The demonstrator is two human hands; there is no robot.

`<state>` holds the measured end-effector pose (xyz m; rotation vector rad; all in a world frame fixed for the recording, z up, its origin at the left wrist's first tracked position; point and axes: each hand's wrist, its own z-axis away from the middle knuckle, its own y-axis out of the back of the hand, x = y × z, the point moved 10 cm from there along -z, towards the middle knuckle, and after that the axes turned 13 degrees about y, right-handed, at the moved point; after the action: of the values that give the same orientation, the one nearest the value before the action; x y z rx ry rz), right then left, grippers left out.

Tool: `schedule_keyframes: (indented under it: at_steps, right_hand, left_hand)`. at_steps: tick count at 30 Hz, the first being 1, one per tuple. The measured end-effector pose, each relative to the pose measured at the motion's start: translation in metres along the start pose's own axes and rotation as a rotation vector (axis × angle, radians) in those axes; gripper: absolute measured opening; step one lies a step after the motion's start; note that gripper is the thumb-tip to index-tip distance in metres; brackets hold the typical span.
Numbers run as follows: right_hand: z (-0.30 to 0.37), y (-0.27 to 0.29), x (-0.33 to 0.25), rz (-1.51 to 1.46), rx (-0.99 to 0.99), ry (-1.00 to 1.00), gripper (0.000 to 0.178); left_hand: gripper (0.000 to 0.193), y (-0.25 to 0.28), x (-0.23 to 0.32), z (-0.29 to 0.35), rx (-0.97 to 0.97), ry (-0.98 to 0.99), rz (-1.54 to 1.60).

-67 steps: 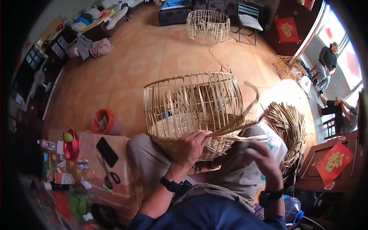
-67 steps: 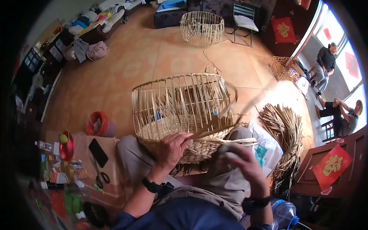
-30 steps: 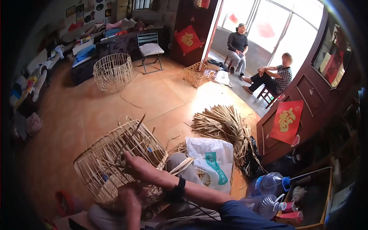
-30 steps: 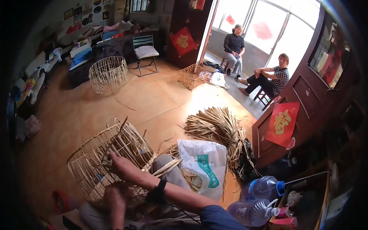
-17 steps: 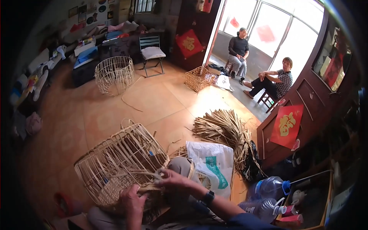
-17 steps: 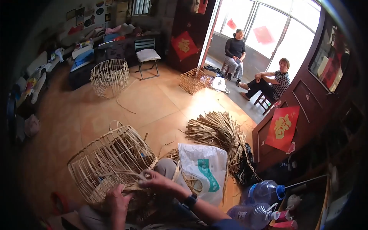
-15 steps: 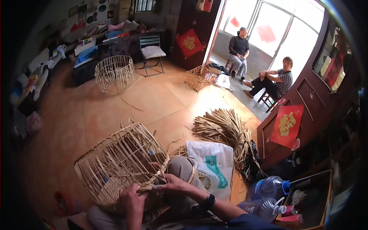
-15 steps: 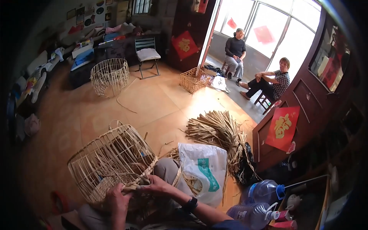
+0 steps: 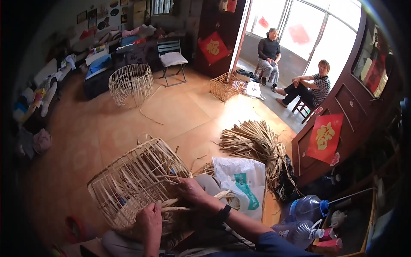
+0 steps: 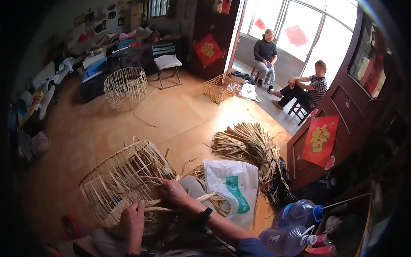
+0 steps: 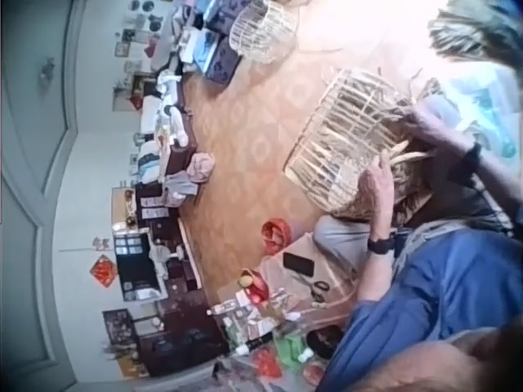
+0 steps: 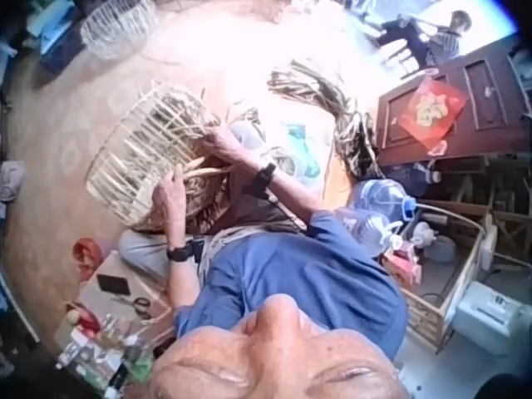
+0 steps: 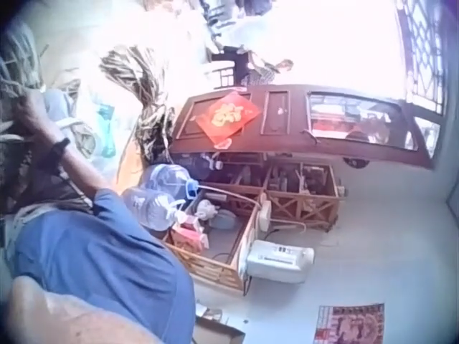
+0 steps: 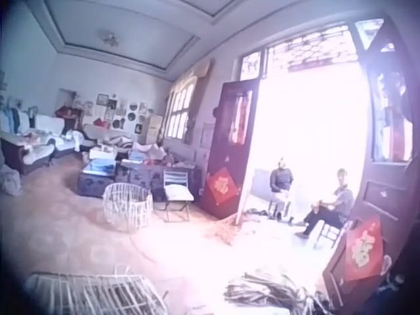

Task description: Weaving a large bamboo or wicker basket using thin strips of material.

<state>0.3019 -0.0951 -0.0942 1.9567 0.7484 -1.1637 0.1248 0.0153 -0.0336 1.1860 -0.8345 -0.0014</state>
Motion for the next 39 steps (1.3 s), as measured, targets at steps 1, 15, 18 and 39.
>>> schedule_keyframes:
  at_steps: [1,15,18,39]
  right_hand:
    - [0.000,-0.001,-0.004,-0.008,-0.003,-0.001,0.031]
    - [0.017,-0.022,-0.043,0.164,0.082,0.003,0.014]
    - [0.038,-0.078,0.018,-0.798,0.257,-0.595,0.018]
    - [0.081,-0.040,-0.043,-0.179,-0.379,-0.257,0.070]
  left_hand:
    - [0.051,0.001,-0.001,0.000,0.001,0.006,-0.006]
    - [0.029,0.014,-0.036,0.009,0.131,-0.166,0.045]
    - [0.029,-0.004,-0.087,-0.010,0.017,-0.125,0.178]
    - [0.036,0.069,-0.012,0.060,0.324,-0.491,-0.148]
